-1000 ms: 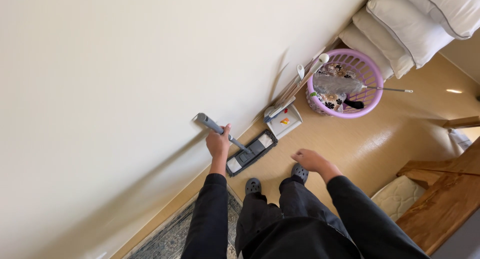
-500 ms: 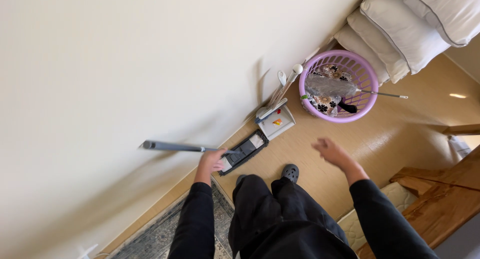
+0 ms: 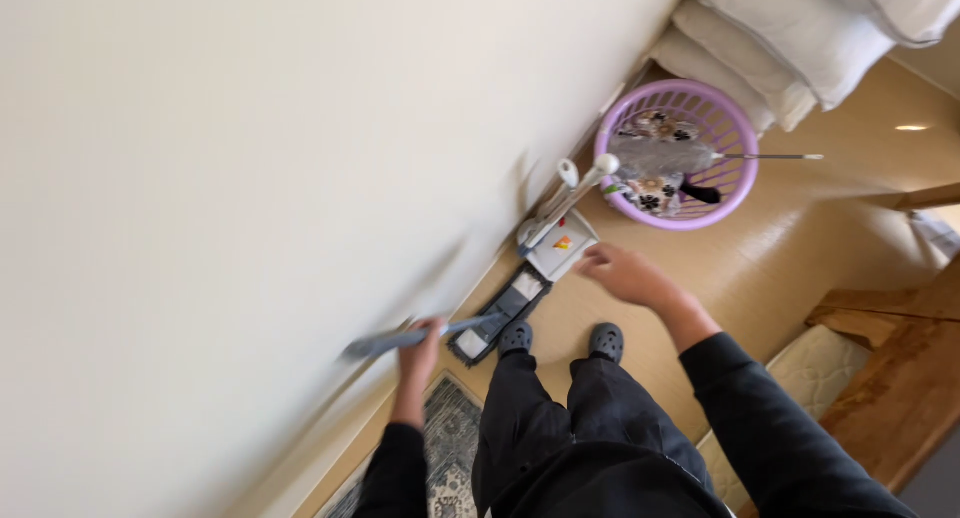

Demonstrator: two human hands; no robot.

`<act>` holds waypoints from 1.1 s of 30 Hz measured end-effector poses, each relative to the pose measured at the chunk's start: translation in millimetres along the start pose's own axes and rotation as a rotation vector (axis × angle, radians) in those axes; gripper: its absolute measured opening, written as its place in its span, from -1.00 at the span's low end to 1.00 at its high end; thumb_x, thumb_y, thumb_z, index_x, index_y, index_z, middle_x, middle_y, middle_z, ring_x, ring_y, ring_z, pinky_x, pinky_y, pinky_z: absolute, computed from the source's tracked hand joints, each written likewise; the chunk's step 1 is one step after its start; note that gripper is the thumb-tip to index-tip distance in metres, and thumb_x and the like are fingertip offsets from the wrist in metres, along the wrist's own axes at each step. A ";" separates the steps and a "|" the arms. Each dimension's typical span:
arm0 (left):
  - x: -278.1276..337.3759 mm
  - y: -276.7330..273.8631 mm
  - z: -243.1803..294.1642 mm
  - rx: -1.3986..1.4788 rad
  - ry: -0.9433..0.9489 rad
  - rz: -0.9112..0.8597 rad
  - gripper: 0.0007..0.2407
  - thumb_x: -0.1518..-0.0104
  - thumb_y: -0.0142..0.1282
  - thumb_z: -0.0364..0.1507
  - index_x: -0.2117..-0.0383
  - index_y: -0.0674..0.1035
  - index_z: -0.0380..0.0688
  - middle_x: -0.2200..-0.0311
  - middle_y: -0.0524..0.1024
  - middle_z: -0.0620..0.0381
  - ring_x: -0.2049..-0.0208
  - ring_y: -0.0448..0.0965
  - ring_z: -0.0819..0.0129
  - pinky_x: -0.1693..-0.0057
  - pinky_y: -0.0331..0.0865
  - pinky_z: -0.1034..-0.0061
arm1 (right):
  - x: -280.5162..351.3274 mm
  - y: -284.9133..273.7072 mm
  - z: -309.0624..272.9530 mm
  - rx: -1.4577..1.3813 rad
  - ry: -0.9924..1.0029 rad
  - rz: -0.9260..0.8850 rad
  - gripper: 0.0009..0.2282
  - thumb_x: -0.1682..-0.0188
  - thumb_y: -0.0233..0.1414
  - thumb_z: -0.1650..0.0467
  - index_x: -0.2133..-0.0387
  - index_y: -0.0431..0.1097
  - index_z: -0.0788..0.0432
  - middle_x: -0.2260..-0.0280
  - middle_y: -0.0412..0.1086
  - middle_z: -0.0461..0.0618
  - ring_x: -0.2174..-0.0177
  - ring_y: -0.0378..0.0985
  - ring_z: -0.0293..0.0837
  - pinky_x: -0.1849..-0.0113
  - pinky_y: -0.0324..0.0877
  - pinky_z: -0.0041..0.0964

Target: The person is cleaning the floor around a bed using a mop and spray bottle, and then tidying up some small items on a table.

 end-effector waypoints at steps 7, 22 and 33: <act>-13.8 48.6 115.6 -0.145 0.119 -0.066 -0.66 -0.05 0.26 -0.08 0.39 0.68 -0.12 0.49 0.65 0.11 0.41 0.65 0.32 0.20 0.46 0.40 | 36.6 86.6 -177.6 -0.013 -0.329 -0.180 -0.34 0.13 0.11 0.05 -0.22 0.20 0.06 -0.05 0.41 0.09 0.11 0.61 0.00 0.06 0.45 -0.13; 6.2 36.9 127.6 -0.370 -0.015 -0.127 -0.64 -0.02 0.24 -0.01 0.17 0.68 0.13 0.29 0.69 0.06 0.20 0.69 0.13 0.05 0.52 0.31 | 11.3 79.1 -85.7 0.068 -0.128 -0.076 -0.32 0.14 0.12 -0.01 -0.17 0.27 0.12 -0.04 0.41 0.17 0.20 0.64 0.05 0.08 0.47 -0.06; 32.3 21.2 149.8 -0.250 -0.015 0.099 -0.69 0.04 0.28 -0.15 0.24 0.65 0.02 0.41 0.67 0.09 0.30 0.69 0.12 0.13 0.50 0.28 | 15.3 76.5 55.0 0.218 -0.066 -0.219 -0.36 0.09 0.08 -0.01 -0.15 0.32 0.13 -0.07 0.44 0.15 -0.07 0.48 0.13 -0.08 0.35 -0.08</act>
Point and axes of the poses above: each hand's wrist, its own x-axis away from the middle knuckle, its own y-axis out of the palm, z = x × y, the point moved 4 cm from there along -x, towards the middle knuckle
